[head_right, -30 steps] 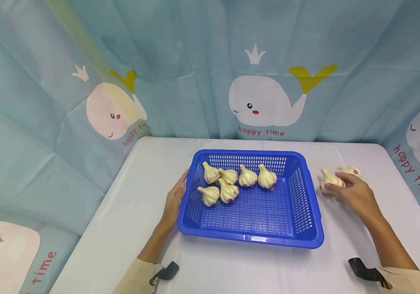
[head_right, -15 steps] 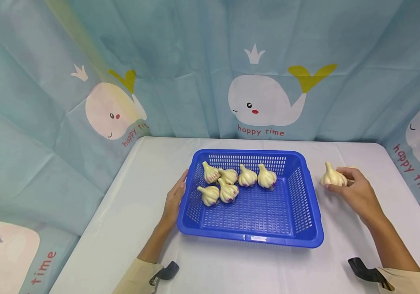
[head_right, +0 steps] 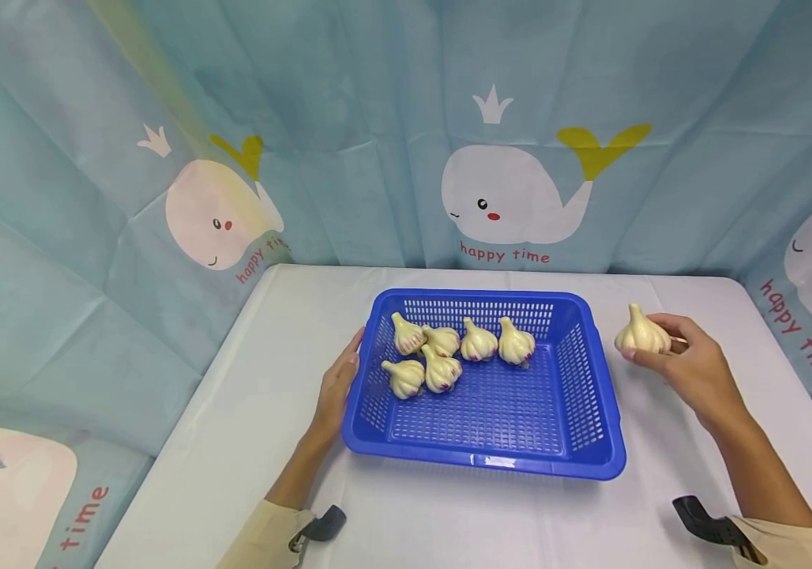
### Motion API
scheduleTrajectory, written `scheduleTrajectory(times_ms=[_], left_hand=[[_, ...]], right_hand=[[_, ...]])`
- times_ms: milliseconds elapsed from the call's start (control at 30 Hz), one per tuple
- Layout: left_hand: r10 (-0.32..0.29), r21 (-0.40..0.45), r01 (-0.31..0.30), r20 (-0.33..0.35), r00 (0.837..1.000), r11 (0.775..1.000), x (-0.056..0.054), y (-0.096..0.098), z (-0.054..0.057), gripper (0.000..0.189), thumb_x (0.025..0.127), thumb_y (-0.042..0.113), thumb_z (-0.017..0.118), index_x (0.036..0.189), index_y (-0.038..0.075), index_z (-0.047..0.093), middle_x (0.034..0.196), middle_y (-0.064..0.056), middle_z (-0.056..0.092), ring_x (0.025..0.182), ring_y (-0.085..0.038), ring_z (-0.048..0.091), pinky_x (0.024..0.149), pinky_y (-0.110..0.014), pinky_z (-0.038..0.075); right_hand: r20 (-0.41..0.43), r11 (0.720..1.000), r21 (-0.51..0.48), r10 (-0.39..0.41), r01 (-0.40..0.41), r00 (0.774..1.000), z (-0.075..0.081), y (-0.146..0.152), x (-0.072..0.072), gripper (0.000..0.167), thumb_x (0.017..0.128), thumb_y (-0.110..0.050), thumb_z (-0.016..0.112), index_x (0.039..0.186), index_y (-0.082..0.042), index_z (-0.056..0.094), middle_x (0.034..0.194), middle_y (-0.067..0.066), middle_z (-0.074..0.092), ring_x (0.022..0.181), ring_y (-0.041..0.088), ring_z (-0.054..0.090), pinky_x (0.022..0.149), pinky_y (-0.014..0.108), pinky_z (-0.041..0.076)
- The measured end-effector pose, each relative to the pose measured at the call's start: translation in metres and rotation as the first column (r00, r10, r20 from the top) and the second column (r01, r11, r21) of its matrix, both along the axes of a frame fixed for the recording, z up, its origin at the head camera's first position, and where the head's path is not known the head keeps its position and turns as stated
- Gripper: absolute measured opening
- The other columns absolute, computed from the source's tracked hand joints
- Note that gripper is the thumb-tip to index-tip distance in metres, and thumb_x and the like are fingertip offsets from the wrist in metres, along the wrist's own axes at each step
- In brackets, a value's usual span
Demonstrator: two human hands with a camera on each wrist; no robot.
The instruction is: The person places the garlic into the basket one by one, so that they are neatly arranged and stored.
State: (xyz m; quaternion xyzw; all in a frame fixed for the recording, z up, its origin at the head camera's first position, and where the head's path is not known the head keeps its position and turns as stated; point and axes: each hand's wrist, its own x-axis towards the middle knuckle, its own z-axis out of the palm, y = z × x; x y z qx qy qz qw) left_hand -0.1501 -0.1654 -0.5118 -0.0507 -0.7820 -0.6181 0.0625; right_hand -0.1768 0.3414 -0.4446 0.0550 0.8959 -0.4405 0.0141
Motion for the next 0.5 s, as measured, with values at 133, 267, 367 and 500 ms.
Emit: scheduleTrajectory(times_ms=[133, 267, 367, 500], left_hand=[[-0.005, -0.003, 0.005, 0.000, 1.000, 1.000, 0.000, 0.000, 0.001, 0.054, 0.115, 0.045, 0.033, 0.166, 0.027, 0.037, 0.170, 0.009, 0.036, 0.161, -0.016, 0.027, 0.133, -0.043, 0.022], [-0.010, -0.006, 0.010, 0.001, 1.000, 1.000, 0.001, 0.000, 0.001, 0.054, 0.115, 0.045, 0.033, 0.167, 0.027, 0.036, 0.171, 0.010, 0.036, 0.161, -0.015, 0.027, 0.133, -0.043, 0.022], [-0.010, -0.006, 0.010, 0.002, 1.000, 1.000, 0.001, 0.000, 0.002, 0.055, 0.115, 0.046, 0.033, 0.167, 0.028, 0.036, 0.170, 0.010, 0.036, 0.161, -0.015, 0.026, 0.133, -0.044, 0.022], [-0.009, -0.005, 0.009, 0.003, 1.000, 1.000, 0.001, 0.001, 0.003, 0.055, 0.115, 0.046, 0.033, 0.166, 0.028, 0.037, 0.170, 0.011, 0.036, 0.161, -0.015, 0.027, 0.133, -0.044, 0.022]], right_hand=[[-0.015, 1.000, -0.018, -0.003, 0.003, 1.000, 0.005, -0.003, 0.000, 0.088, 0.101, -0.044, 0.073, 0.165, -0.002, 0.029, 0.163, 0.036, 0.032, 0.144, 0.064, 0.034, 0.107, 0.084, 0.034], [-0.027, 0.999, -0.031, -0.021, 0.020, 0.999, 0.012, -0.007, 0.001, 0.085, 0.101, -0.045, 0.072, 0.167, -0.009, 0.032, 0.165, 0.034, 0.032, 0.146, 0.062, 0.035, 0.112, 0.083, 0.031], [-0.050, 0.999, -0.039, -0.036, 0.034, 0.998, 0.017, -0.011, 0.001, 0.082, 0.102, -0.044, 0.071, 0.167, -0.012, 0.033, 0.166, 0.033, 0.031, 0.146, 0.061, 0.035, 0.117, 0.079, 0.030], [-0.091, 0.999, -0.028, -0.043, 0.041, 0.995, 0.021, -0.014, 0.003, 0.078, 0.102, -0.042, 0.071, 0.166, -0.015, 0.036, 0.165, 0.029, 0.034, 0.145, 0.049, 0.042, 0.121, 0.033, 0.044]])
